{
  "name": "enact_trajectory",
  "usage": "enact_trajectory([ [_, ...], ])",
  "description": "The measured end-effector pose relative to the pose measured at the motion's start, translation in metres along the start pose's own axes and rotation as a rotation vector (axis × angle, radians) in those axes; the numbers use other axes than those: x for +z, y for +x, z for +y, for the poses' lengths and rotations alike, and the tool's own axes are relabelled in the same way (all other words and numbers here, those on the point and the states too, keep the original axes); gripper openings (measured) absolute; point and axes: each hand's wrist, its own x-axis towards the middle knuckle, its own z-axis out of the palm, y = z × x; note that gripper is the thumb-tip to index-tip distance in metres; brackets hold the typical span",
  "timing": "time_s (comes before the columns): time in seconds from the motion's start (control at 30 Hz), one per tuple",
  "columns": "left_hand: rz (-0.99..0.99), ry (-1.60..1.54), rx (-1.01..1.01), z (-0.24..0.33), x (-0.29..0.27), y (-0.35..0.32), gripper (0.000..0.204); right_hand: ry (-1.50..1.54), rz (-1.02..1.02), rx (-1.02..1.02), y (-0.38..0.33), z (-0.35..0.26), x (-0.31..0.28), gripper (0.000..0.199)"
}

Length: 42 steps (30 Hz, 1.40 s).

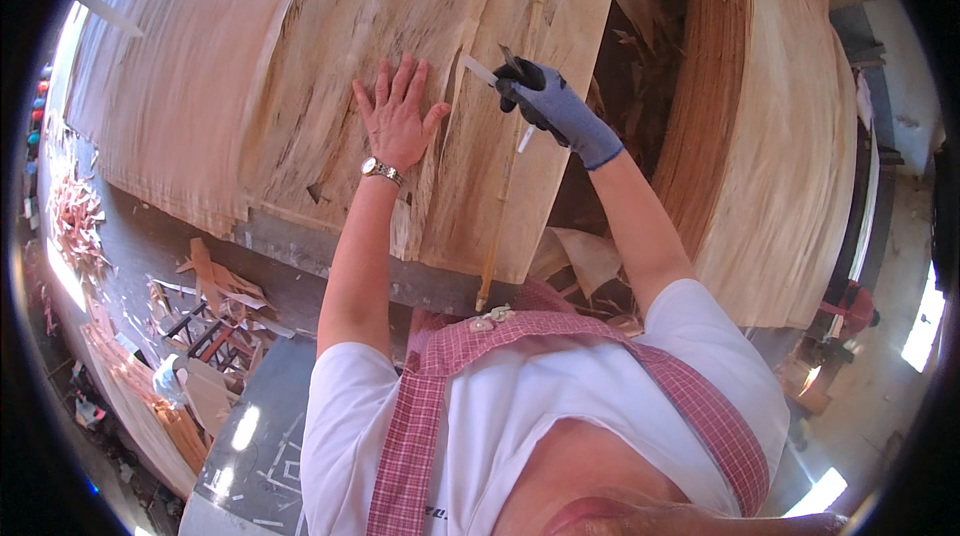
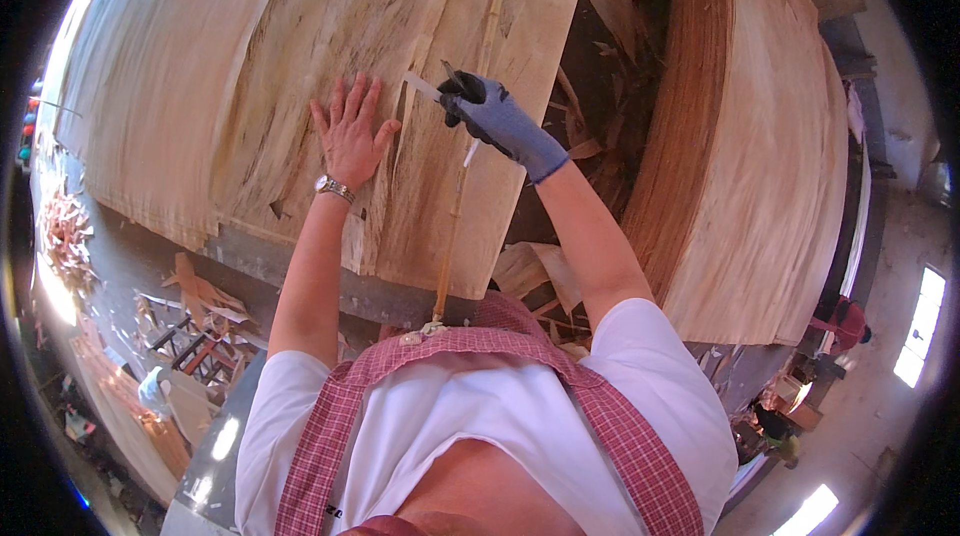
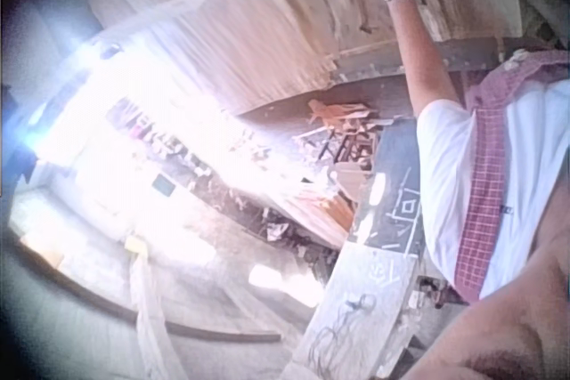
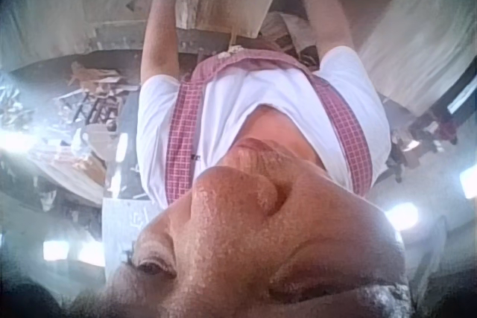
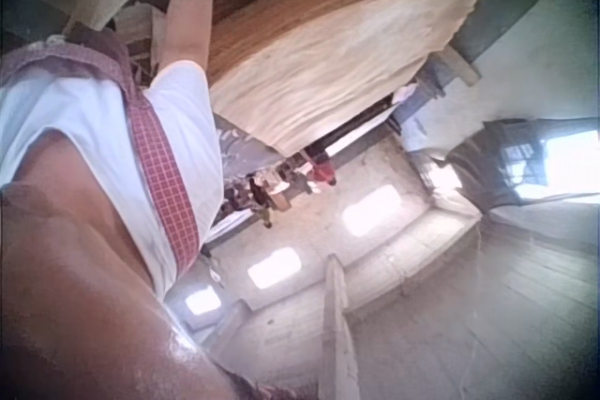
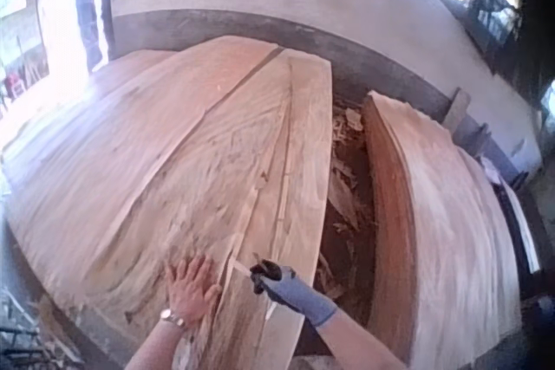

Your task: The person manipulates large sheets of wood veneer, trimming damaged sections with a knife and applying tape to the surface of the sheets.

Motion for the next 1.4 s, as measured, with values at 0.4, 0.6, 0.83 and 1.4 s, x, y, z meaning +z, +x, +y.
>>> enact_trajectory([
  [0.4, -0.06, 0.03, -0.132, 0.014, -0.009, 0.006, 0.075, 0.072, 0.027, 0.025, 0.038, 0.021, 0.02, 0.019],
  [0.6, 0.028, -0.011, -0.132, 0.018, -0.006, 0.006, 0.073, 0.058, 0.014, 0.04, 0.05, 0.034, 0.028, 0.018],
  [0.83, 0.157, -0.157, 0.098, 0.015, 0.001, 0.004, 0.056, -0.043, 0.069, 0.059, 0.062, 0.048, 0.035, 0.024],
  [1.4, -0.017, 0.043, 0.3, 0.021, 0.006, 0.01, 0.043, -1.44, 0.212, -0.529, 0.088, 0.044, 0.032, 0.027],
])
